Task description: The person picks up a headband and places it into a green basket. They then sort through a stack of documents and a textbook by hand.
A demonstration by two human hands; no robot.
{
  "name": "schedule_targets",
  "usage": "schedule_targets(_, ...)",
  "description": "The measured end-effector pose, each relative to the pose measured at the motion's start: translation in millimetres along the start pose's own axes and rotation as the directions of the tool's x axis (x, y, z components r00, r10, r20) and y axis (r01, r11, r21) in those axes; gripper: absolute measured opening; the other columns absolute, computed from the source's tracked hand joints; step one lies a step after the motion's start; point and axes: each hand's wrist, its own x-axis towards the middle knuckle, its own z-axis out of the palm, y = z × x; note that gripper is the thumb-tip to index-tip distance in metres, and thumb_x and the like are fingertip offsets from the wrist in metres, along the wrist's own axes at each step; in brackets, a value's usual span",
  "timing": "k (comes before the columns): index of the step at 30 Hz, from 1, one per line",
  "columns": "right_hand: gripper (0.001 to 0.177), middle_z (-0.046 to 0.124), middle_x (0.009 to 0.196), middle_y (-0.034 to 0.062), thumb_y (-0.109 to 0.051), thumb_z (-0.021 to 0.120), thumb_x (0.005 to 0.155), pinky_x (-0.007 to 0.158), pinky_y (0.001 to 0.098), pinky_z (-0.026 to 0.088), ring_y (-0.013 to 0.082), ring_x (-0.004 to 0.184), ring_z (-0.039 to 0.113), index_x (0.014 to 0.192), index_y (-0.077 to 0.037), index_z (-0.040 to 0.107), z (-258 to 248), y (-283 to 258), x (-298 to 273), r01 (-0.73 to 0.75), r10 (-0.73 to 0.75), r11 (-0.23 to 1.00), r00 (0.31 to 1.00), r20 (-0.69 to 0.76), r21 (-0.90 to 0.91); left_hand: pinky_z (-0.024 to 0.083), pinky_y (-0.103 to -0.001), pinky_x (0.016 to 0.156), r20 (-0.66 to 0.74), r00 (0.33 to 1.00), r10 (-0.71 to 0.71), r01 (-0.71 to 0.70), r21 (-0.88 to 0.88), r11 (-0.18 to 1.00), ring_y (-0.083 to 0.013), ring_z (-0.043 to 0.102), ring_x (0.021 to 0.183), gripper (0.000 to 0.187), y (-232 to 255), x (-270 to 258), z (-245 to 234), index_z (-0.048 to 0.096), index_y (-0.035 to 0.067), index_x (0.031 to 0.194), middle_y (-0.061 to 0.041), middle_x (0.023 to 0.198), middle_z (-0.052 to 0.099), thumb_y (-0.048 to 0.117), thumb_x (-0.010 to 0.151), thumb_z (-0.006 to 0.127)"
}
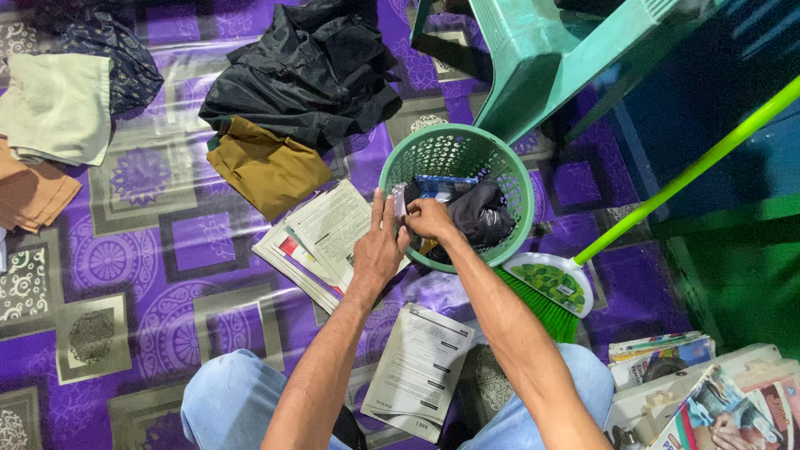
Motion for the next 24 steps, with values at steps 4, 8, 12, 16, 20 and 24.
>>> schedule_targets(4, 0.041, 0.079, 0.088, 0.0109, -0.038, 0.082, 0.078, 0.077, 0.0341, 0.059, 0.0217, 0.082, 0.076, 0.103, -0.006, 0.08, -13.8, -4.6, -14.5, 0.054, -0.056, 0.996, 0.998, -0.024, -0.066, 0.059, -0.045, 0.056, -0.001, 1.0, -0.007, 0.007, -0.009, 1.0, -0.0356, 0.074, 0.076, 0.074, 0.9, -1.0, -3.9, 0.031, 0.005, 0.157, -0.012, 0.171, 0.017, 0.037, 0.096, 0.056)
schedule_targets(8, 0.043, 0.08, 0.088, 0.0106, -0.04, 0.081, 0.078, 0.078, 0.0325, 0.06, 0.0202, 0.081, 0.078, 0.104, -0.007, 0.08, -30.8, -1.4, -28.6, 0.051, -0.051, 0.999, 0.997, -0.051, 0.003, 0.058, -0.046, 0.058, 0.014, 0.999, -0.029, 0.029, 0.025, 0.999, -0.0362, 0.073, 0.075, 0.077, 4.8, 0.0, -4.9, 0.03, 0.004, 0.158, -0.01, 0.171, 0.018, 0.039, 0.095, 0.058)
schedule_targets(12, 0.043, 0.08, 0.088, 0.0115, -0.036, 0.082, 0.079, 0.076, 0.031, 0.061, 0.0183, 0.081, 0.079, 0.106, -0.004, 0.077, -46.5, -6.8, -42.7, 0.14, -0.134, 0.989, 0.984, -0.119, 0.048, 0.058, -0.048, 0.06, 0.022, 0.998, -0.051, 0.049, 0.087, 0.995, -0.0385, 0.073, 0.076, 0.077, 9.5, 2.4, -5.7, 0.031, 0.003, 0.157, -0.011, 0.17, 0.019, 0.038, 0.094, 0.059)
schedule_targets(16, 0.039, 0.08, 0.09, 0.0112, -0.033, 0.081, 0.081, 0.076, 0.0309, 0.061, 0.017, 0.082, 0.078, 0.107, -0.004, 0.077, -64.6, -27.6, -60.7, 0.215, -0.202, 0.973, 0.971, -0.129, 0.088, 0.059, -0.05, 0.064, 0.067, 0.994, -0.091, 0.08, 0.143, 0.986, -0.0395, 0.073, 0.082, 0.081, 16.4, 6.2, -10.6, 0.029, 0.003, 0.157, -0.012, 0.17, 0.017, 0.037, 0.091, 0.061)
schedule_targets(20, 0.037, 0.079, 0.09, 0.0102, -0.032, 0.08, 0.084, 0.074, 0.0314, 0.061, 0.0159, 0.081, 0.077, 0.109, -0.005, 0.076, -79.5, -55.3, -79.2, 0.269, -0.257, 0.955, 0.96, -0.108, 0.126, 0.055, -0.052, 0.088, 0.117, 0.99, -0.074, 0.067, 0.063, 0.996, -0.0428, 0.066, 0.109, 0.079, 8.3, 9.7, -18.9, 0.024, 0.008, 0.159, -0.012, 0.168, 0.025, 0.038, 0.095, 0.061)
schedule_targets(24, 0.031, 0.08, 0.088, 0.0073, -0.031, 0.079, 0.086, 0.07, 0.0293, 0.06, 0.0129, 0.076, 0.075, 0.105, -0.006, 0.079, -86.9, -82.7, -94.8, 0.411, -0.393, 0.892, 0.911, -0.126, 0.186, 0.048, -0.05, 0.104, 0.095, 0.99, -0.107, 0.104, 0.031, 0.994, -0.0443, 0.057, 0.126, 0.077, -20.2, -10.1, -30.7, 0.024, 0.011, 0.161, -0.016, 0.164, 0.033, 0.033, 0.097, 0.062)
